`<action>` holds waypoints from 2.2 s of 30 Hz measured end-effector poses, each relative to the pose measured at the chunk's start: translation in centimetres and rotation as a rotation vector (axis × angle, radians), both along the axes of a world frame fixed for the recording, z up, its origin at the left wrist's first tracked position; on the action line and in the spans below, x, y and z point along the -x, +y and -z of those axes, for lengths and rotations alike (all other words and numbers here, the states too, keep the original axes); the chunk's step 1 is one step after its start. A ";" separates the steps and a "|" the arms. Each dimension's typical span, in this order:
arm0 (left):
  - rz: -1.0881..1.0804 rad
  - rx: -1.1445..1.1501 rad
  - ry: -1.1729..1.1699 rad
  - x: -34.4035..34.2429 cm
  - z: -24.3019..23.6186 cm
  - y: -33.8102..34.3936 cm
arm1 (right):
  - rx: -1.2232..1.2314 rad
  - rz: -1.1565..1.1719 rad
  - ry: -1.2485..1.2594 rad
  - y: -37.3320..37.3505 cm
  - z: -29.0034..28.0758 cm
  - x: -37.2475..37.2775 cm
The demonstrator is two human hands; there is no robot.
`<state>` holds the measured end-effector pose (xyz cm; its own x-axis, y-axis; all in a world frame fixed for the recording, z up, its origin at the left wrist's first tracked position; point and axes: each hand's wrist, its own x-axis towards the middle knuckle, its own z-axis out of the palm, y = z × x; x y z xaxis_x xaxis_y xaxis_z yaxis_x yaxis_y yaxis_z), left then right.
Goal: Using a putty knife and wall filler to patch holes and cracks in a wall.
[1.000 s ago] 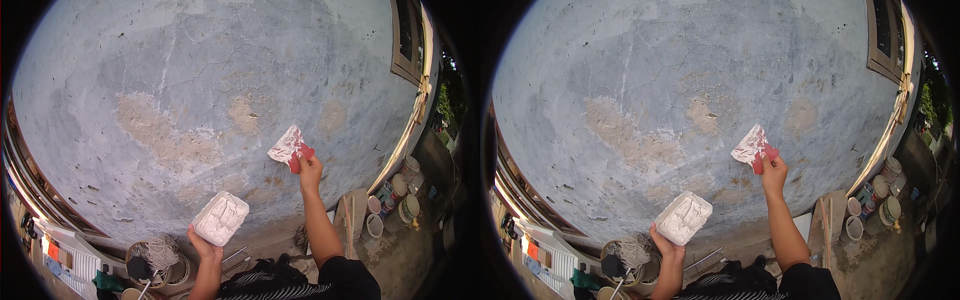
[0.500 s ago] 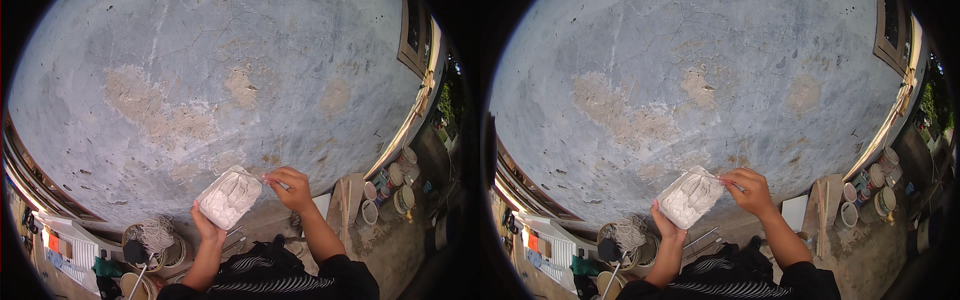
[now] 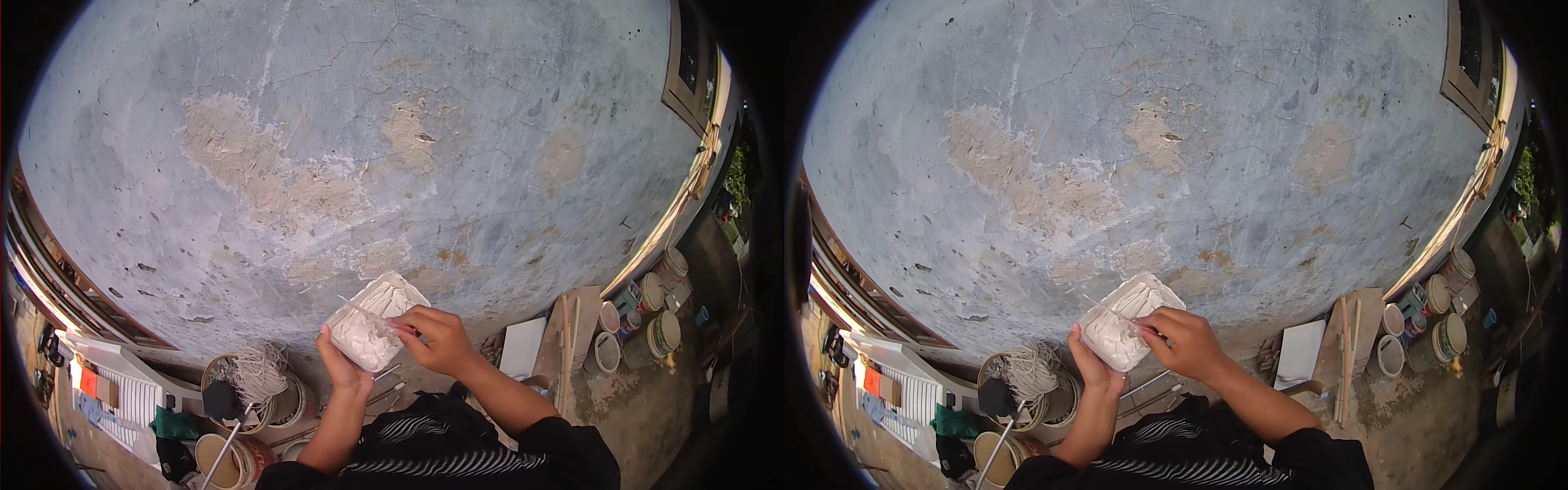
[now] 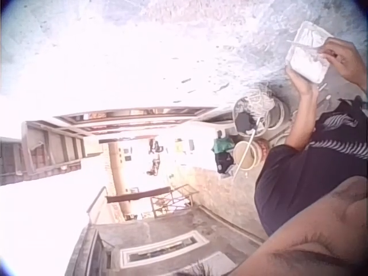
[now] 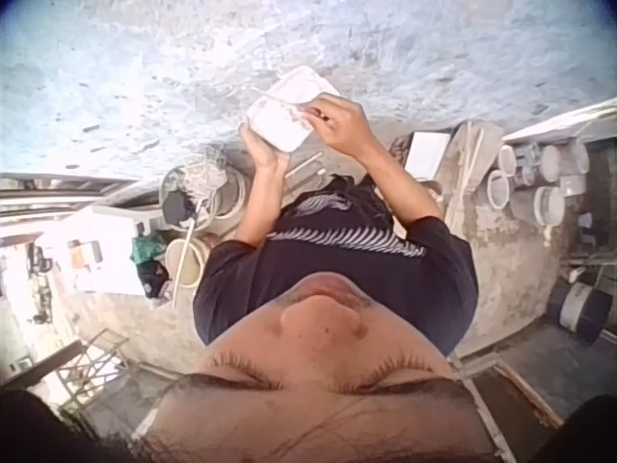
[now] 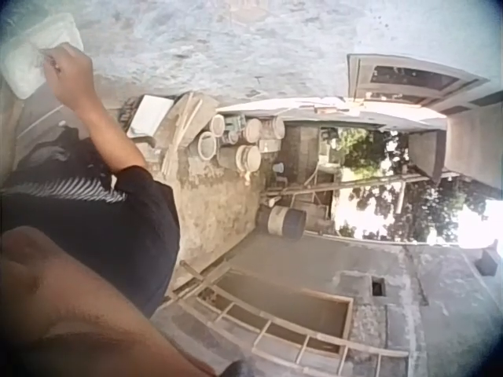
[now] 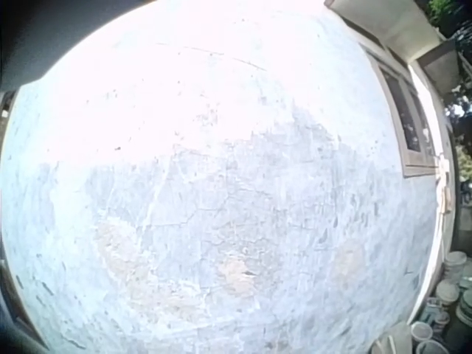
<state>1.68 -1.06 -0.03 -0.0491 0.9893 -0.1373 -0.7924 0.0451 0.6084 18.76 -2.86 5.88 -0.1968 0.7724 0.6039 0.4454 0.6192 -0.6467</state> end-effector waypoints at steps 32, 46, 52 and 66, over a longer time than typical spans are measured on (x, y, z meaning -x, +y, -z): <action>0.088 0.014 -0.223 1.2 1.9 0.7 | 0.364 -0.045 1.042 3.2 -2.1 -6.5; 0.057 -0.041 -0.186 1.5 1.7 0.5 | -1.146 0.401 -0.291 10.5 -11.5 -4.0; -0.031 -0.051 -0.116 2.7 2.7 0.7 | -1.170 0.397 -0.419 12.6 -11.1 -3.6; -0.060 -0.066 -0.114 2.9 2.2 1.3 | -1.149 0.433 -0.492 15.4 -10.0 -3.9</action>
<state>-1.23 0.21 -2.27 -0.0959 0.9922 -0.0802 -0.8564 -0.0412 0.5146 22.66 12.54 15.87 -0.4513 -0.0726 0.8894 0.7802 0.4517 0.4327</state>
